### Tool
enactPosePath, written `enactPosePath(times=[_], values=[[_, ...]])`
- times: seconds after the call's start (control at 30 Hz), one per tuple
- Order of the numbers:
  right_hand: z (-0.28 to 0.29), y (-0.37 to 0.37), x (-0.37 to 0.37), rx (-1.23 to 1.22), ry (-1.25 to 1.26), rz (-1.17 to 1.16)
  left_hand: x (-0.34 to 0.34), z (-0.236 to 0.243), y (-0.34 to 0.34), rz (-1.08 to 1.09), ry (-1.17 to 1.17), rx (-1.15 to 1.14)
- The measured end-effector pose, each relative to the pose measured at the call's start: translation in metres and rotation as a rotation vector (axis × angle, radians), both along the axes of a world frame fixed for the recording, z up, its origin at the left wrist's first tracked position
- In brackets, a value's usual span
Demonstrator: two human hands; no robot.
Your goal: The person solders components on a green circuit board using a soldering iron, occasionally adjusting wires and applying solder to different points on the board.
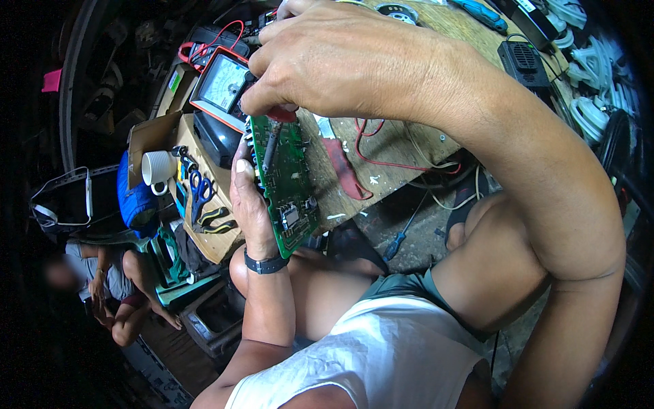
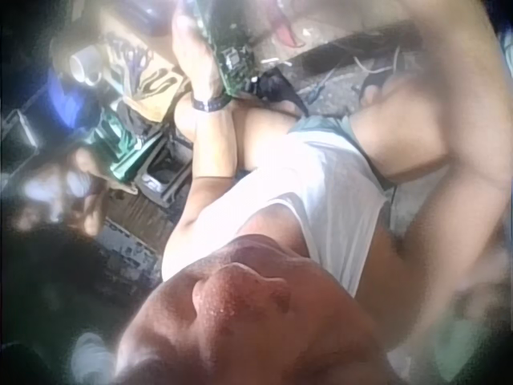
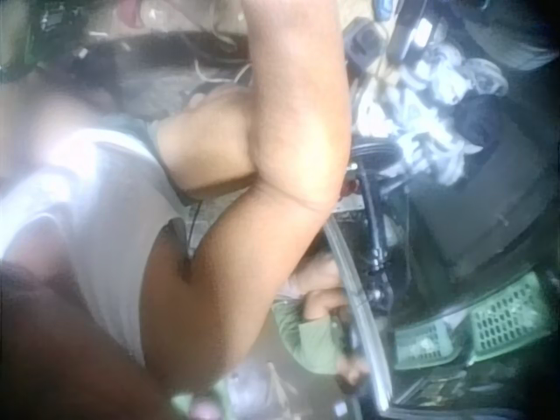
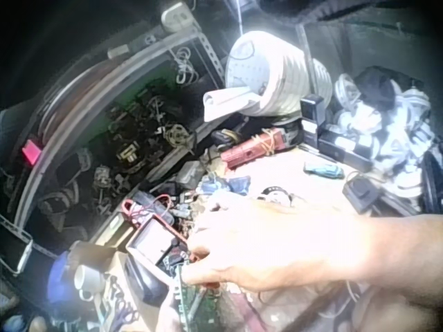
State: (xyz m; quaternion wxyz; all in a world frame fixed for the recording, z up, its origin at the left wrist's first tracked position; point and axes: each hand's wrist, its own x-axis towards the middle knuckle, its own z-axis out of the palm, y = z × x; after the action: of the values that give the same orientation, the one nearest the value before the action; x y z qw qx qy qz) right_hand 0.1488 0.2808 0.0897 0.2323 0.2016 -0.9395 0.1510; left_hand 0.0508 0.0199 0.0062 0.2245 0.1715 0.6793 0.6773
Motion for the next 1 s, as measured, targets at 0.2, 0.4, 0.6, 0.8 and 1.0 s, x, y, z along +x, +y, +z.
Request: enactPosePath(times=[0.2,0.4,0.6,0.8,1.0], values=[[-0.002,0.002,-0.005,-0.039,-0.025,0.047,0.003,0.003,0.005,-0.007,0.09,-0.082],[-0.005,0.003,-0.007,-0.042,0.007,0.053,0.003,0.003,0.001,-0.008,-0.029,0.035],[-0.014,0.003,-0.014,-0.104,0.071,0.064,0.0,0.001,0.0,0.018,0.005,-0.016],[-0.011,0.003,-0.014,-0.094,-0.027,0.039,0.005,0.009,0.004,0.003,-0.026,-0.008],[-0.009,0.002,-0.007,-0.064,0.039,0.011,0.003,0.002,0.001,0.021,0.025,-0.028]])
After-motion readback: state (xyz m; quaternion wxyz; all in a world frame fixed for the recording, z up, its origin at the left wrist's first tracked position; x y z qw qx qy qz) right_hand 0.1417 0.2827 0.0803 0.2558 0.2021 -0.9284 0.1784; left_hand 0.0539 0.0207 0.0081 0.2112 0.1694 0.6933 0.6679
